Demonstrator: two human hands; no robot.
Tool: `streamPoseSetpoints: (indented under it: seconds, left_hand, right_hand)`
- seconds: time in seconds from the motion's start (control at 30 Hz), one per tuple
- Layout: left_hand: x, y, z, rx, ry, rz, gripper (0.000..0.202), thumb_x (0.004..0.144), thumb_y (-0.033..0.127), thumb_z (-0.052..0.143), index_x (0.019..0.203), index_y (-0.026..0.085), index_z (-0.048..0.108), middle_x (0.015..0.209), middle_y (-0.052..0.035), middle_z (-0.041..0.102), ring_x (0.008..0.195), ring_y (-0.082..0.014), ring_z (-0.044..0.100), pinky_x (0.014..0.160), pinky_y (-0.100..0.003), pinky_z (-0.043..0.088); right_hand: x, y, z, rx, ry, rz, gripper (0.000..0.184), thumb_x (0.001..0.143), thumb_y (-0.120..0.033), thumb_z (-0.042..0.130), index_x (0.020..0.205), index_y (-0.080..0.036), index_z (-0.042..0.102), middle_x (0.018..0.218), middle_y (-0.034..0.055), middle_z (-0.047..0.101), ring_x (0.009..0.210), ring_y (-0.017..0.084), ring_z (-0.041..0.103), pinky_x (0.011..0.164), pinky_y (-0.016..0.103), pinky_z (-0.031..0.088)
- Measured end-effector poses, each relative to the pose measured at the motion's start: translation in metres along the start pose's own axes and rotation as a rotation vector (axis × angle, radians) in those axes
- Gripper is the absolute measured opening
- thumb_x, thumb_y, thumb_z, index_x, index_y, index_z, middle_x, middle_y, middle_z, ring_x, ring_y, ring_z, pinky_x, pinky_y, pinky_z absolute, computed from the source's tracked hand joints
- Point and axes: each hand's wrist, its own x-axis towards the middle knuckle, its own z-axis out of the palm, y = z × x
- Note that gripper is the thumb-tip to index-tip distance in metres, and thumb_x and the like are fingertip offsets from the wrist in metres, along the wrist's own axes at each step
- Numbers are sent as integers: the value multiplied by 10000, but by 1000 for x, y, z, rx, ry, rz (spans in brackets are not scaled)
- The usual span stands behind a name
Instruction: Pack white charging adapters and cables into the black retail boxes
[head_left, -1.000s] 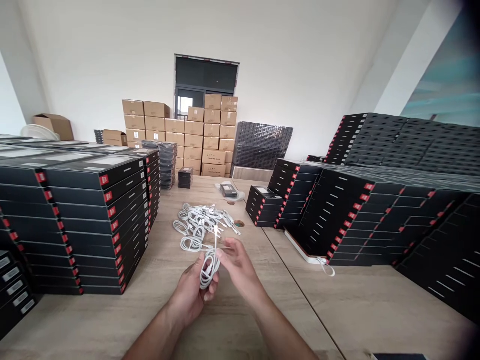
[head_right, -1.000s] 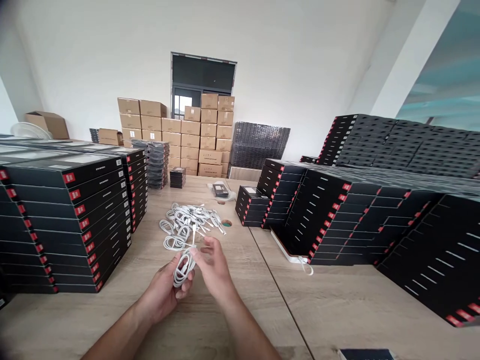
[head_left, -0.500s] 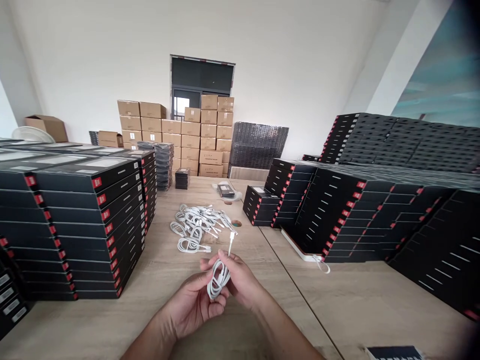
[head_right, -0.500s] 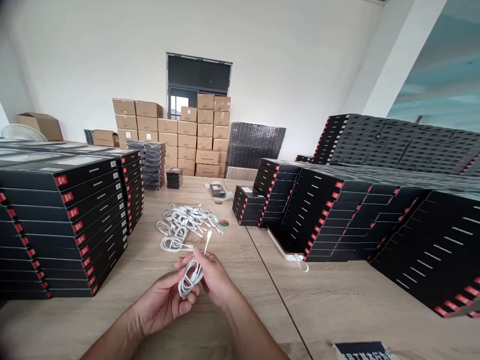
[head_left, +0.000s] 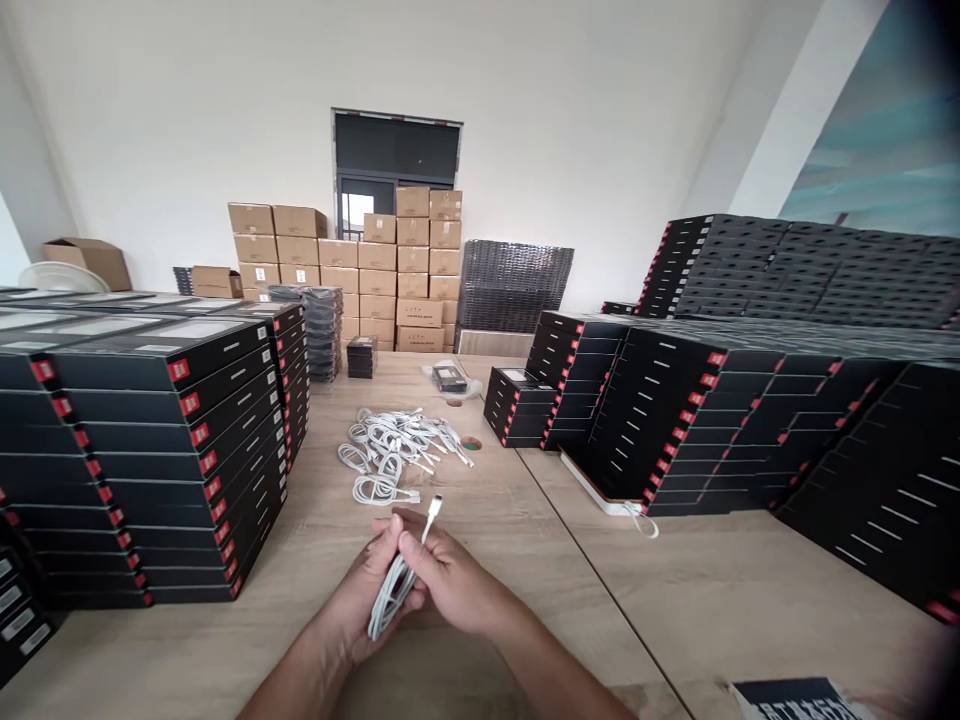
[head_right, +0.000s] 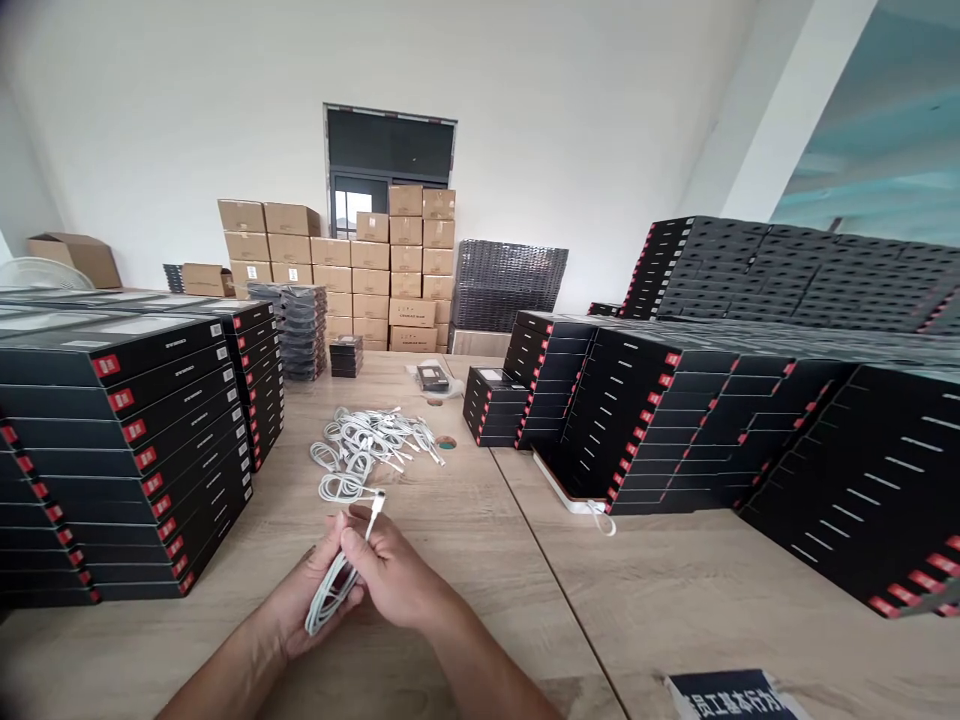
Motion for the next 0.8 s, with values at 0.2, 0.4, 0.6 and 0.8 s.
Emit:
streamPoseSetpoints:
  seconds: [0.2,0.4,0.6,0.8]
  left_hand:
    - [-6,8,-8,110,-340,-184,468,846,570,571,953,124,668,702,-67,688,497,-118,626,439,-190,494]
    - [-3,6,-7,103,-323,-147,422,883,487,565,942,88,692,877,-121,705,671,-131,673,618,-220,551]
    - [2,1,-4,194,-169,6,347,812,470,665,843,125,666,756,-69,678,557,-120,619,472,-200,475]
    - [4,-2,-6,142,-95,29,295,782,419,718,913,157,683,872,-42,650,745,-143,626,593,-249,538]
  right_hand:
    - [4,-2,-16,170,169,24,658,830,-742,441,809,-153,734,878,85,740,484,113,558,414,206,339]
    - [7,4,-21,61,257,-47,648,827,-737,452,714,-156,716,897,108,750,750,211,684,627,278,505]
    - [7,10,-26,-140,275,-30,549,877,-647,474,675,-165,641,547,4,639,499,143,578,529,244,438]
    - [4,4,-26,-307,266,-81,447,919,-521,474,633,-191,571,580,0,640,539,148,573,545,241,418]
